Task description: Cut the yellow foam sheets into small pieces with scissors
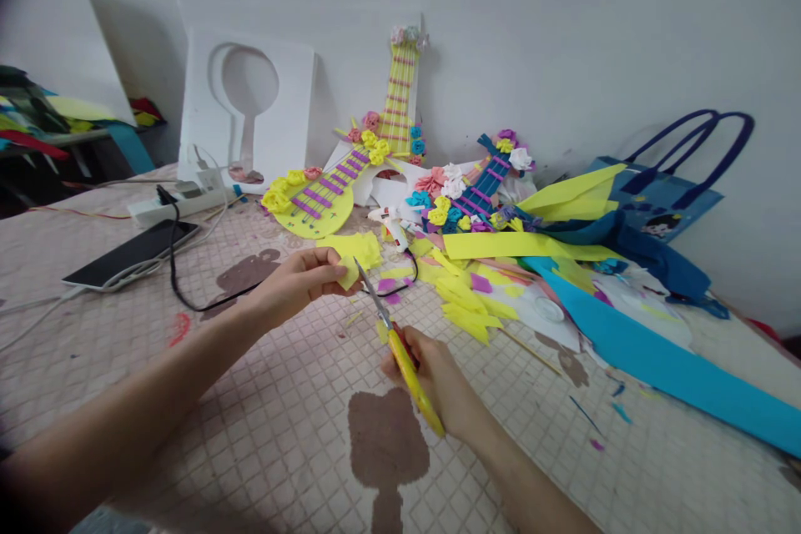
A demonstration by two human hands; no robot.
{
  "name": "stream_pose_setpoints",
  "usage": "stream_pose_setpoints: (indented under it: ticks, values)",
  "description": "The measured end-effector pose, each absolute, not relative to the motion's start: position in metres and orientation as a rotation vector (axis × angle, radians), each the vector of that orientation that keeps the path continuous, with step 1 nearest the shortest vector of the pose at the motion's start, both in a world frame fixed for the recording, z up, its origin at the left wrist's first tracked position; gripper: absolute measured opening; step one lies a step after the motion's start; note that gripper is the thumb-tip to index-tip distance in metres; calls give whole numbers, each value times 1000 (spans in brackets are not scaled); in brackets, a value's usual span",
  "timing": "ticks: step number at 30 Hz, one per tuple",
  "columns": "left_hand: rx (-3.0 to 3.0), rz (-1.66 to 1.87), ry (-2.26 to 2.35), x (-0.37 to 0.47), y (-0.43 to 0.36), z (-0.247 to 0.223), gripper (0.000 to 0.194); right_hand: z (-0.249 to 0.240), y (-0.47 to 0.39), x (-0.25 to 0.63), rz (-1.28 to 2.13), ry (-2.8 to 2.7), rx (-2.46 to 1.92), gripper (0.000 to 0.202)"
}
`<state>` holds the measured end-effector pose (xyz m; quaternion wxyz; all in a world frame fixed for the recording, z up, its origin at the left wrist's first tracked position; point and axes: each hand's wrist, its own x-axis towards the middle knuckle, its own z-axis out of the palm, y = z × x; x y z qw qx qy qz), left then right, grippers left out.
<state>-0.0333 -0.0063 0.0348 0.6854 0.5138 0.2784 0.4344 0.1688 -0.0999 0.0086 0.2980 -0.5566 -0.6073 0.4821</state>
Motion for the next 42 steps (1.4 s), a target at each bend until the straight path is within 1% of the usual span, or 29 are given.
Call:
stream_pose_setpoints:
  ticks: [4,7,10,13,15,21,25,28,31,34,37,39,42]
  values:
    - [1153,960,645,-33,-6,32,18,5,-99,167,1330,-1522,-1477,45]
    - [1150,913,655,-29,-10,28,19,3,-99,166,1386,-1395,-1360,52]
    - [1173,863,676,-22,-18,23,20,1,-98,165,1376,-1313,-1217,43]
    - [1217,843,713,-13,-29,20,21,-1,-98,164,1260,-1240,-1190,31]
    - [1232,818,728,-7,-36,19,21,-2,-98,162,1227,-1188,-1171,28]
    - [1265,726,694,-1,-43,14,23,-6,-95,157,1273,-1092,-1127,20]
    - [1278,713,562,-5,-38,13,22,-7,-92,158,1446,-1010,-957,22]
    - [1381,686,432,-10,-35,17,30,-4,-92,159,1695,-957,-794,21]
    - [1473,625,351,-14,-33,20,24,-1,-93,159,1845,-929,-715,21]
    - [1526,594,305,-16,-30,20,18,1,-94,158,1879,-909,-695,22]
    - [1581,606,296,-16,-29,19,23,3,-94,158,1892,-862,-707,24]
    - [1614,626,303,-15,-30,19,23,3,-94,158,1889,-827,-710,24]
    - [1603,675,315,-12,-32,19,11,0,-94,159,1903,-828,-721,22]
